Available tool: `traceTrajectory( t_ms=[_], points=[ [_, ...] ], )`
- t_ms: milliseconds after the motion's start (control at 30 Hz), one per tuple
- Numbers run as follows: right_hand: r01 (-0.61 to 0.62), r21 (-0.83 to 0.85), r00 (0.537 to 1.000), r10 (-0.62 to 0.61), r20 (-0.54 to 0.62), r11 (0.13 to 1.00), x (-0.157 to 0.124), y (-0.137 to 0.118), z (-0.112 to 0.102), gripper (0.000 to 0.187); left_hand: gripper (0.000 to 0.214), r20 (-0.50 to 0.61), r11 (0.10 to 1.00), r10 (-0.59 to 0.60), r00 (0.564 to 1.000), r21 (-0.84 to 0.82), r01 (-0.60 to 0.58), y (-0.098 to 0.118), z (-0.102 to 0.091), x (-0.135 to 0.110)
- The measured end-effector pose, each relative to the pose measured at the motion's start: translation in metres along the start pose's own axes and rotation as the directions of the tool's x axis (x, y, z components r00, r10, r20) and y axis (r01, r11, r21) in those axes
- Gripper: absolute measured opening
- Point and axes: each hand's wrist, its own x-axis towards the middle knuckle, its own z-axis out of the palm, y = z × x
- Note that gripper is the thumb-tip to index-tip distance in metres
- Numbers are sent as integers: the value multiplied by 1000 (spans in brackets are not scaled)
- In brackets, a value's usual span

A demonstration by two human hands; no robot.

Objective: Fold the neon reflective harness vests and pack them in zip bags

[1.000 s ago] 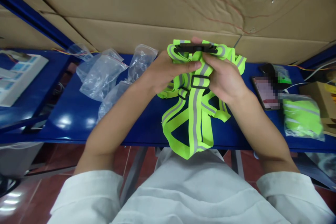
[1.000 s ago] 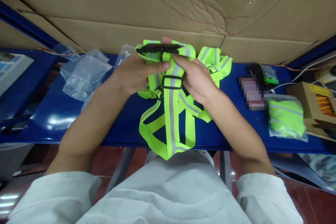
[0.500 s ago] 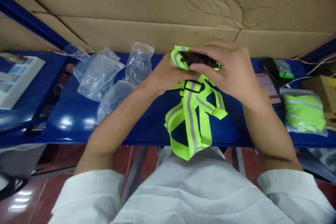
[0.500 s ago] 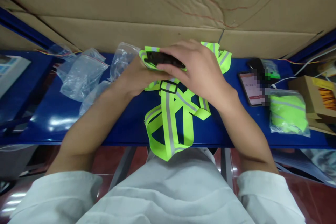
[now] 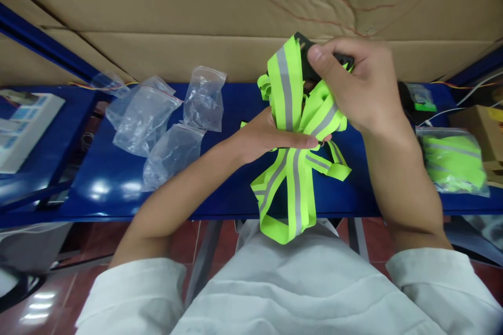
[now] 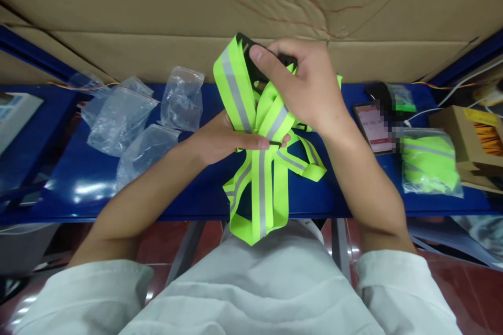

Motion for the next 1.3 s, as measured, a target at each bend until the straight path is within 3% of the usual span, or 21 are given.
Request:
traceTrajectory(
  t_ms=[133, 233, 333, 500, 633, 700, 800, 867, 967, 1000, 1100, 1233, 1300],
  points=[
    [-85, 116, 995, 89, -37, 990, -2, -6, -5, 33, 54, 60, 995, -85, 995, -46, 88, -5, 8, -3],
    [-268, 277, 963, 256, 81, 923, 0, -9, -12, 33, 49, 71, 996, -92, 993, 8, 91, -9, 10, -5],
    [-426, 337, 901, 361, 241, 840, 4, -10, -19, 34, 37, 190, 991, -12, 982, 136, -14, -4, 11, -7],
    [-460, 448, 870, 288, 400, 767, 4, -9, -17, 23, 18, 322, 894, 61, 945, 404, -195, 22, 10, -17],
    [-431, 302, 857, 281, 432, 850, -4, -5, -7, 25, 17, 339, 854, 99, 935, 453, -255, 35, 5, -24],
    [-433, 202, 816, 287, 501, 879, -8, -4, -7, 28, 16, 348, 848, 114, 930, 454, -274, 37, 2, -26],
    [-492, 122, 727, 329, 603, 862, -9, -6, -15, 60, 14, 362, 831, 133, 922, 467, -303, 36, -2, -26],
    [-422, 57, 649, 258, 716, 905, -7, -7, -23, 70, 14, 375, 835, 130, 918, 458, -305, 36, -4, -25],
    [-217, 42, 532, 82, 843, 975, -3, -7, -29, 56, 14, 403, 850, 61, 913, 459, -259, 37, -3, -23],
    [-170, 51, 532, 48, 845, 984, -3, -6, -30, 50, 13, 415, 850, 25, 909, 470, -238, 38, -3, -23],
    [-105, 71, 587, 4, 809, 992, -4, -2, -27, 40, 12, 425, 849, -56, 903, 496, -181, 42, -1, -24],
    [-61, 75, 559, -29, 829, 995, -12, -8, -23, 40, 13, 373, 846, -111, 921, 522, -110, 46, -3, -25],
    [-50, 54, 578, -15, 816, 997, -16, -16, -23, 43, 12, 380, 825, -119, 917, 552, -121, 48, -7, -24]
  ],
)
